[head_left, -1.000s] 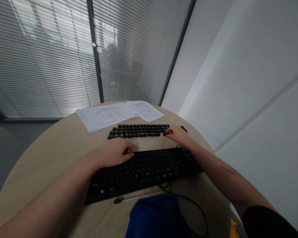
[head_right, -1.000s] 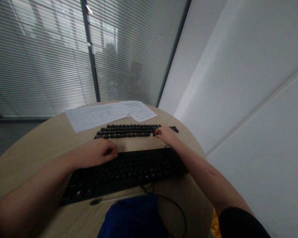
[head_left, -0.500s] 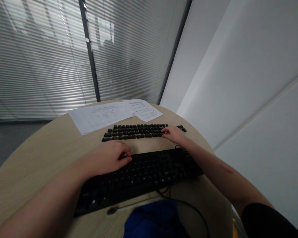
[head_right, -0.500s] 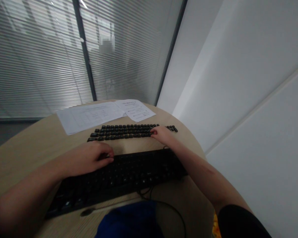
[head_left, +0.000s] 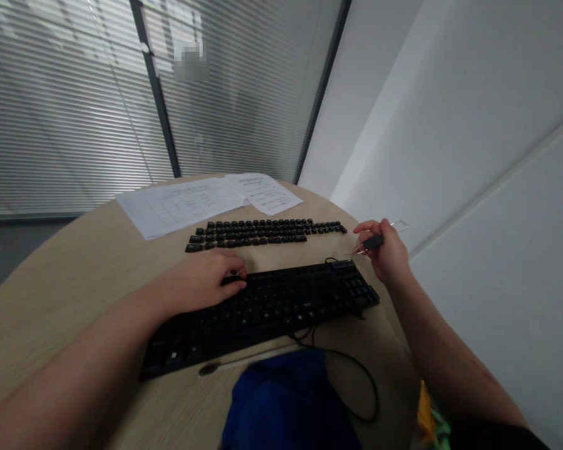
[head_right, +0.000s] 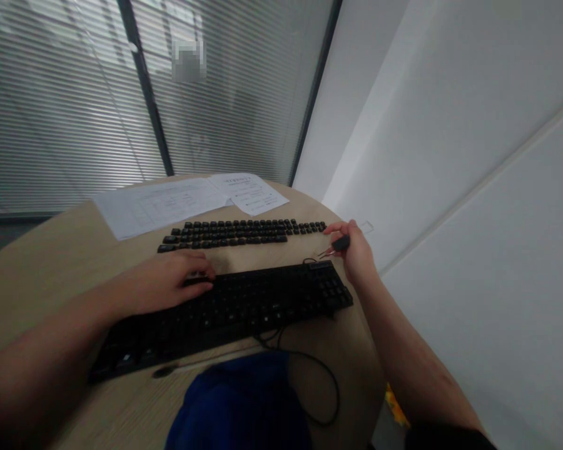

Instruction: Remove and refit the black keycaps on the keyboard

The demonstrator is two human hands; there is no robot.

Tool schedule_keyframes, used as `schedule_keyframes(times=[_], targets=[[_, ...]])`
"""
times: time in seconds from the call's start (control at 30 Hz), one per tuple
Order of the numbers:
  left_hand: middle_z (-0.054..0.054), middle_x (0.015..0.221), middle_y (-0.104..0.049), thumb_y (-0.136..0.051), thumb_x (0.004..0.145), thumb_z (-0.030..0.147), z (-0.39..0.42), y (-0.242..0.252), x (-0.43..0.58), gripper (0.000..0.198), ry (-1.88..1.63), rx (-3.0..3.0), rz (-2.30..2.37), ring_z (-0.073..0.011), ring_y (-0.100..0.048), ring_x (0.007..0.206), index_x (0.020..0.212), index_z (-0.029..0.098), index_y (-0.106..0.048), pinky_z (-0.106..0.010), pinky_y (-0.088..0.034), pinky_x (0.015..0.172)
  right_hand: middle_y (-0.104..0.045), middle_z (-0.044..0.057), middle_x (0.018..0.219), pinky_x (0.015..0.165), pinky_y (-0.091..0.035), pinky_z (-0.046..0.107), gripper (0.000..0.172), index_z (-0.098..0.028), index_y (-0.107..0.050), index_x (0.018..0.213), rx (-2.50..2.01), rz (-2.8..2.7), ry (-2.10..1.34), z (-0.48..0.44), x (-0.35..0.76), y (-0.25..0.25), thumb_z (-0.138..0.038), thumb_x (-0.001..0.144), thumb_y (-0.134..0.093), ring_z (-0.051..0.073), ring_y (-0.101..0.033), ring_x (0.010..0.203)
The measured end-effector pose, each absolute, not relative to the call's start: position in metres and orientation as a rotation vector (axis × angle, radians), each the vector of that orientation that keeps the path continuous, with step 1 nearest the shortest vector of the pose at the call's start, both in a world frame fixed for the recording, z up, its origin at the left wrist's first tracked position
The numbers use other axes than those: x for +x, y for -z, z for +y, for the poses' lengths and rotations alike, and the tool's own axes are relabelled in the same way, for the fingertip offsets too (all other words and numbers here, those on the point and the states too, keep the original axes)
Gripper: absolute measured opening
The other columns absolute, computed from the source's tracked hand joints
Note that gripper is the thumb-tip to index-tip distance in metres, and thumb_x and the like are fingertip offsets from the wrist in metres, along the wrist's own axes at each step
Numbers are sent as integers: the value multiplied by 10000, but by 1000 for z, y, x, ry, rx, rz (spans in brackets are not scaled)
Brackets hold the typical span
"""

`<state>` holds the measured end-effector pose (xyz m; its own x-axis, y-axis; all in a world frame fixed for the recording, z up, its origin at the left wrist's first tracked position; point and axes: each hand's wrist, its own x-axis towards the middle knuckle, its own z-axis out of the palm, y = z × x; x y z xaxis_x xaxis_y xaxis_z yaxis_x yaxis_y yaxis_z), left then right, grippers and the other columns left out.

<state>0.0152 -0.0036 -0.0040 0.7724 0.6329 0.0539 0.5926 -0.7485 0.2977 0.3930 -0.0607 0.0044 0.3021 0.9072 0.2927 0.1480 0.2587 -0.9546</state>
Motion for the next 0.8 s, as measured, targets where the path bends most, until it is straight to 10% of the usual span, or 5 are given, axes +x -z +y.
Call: schedule_keyframes(times=[0.13,0.6,0.8], targets=[[-113,1189,-711,-605,891,423,-5,14,20,365,-234,2691,913,-298,-680,1082,1162,215,-734,-447,-505,1007,-261,-86,451,436,-433,285,533,-247,-631,813,-1192,-1151,-923,-73,383,17,-732,952,-459,129,-304,395],[-128,1360,-703,-599,897,453,0,23,21,512,-199,2579,869,-298,-657,1254,1338,203,-669,-453,-467,1118,-673,4,784,502,-538,244,543,-220,-589,1059,-1221,-1378,-1110,-88,395,17,-713,850,-675,145,-648,636],[-131,1349,-714,-606,886,459,2,24,21,509,-221,2605,869,-308,-667,1239,1320,207,-689,-458,-479,1094,-401,-88,486,411,-394,249,516,-260,-499,817,-1321,-1211,-694,-91,413,43,-767,914,-481,120,-412,401]])
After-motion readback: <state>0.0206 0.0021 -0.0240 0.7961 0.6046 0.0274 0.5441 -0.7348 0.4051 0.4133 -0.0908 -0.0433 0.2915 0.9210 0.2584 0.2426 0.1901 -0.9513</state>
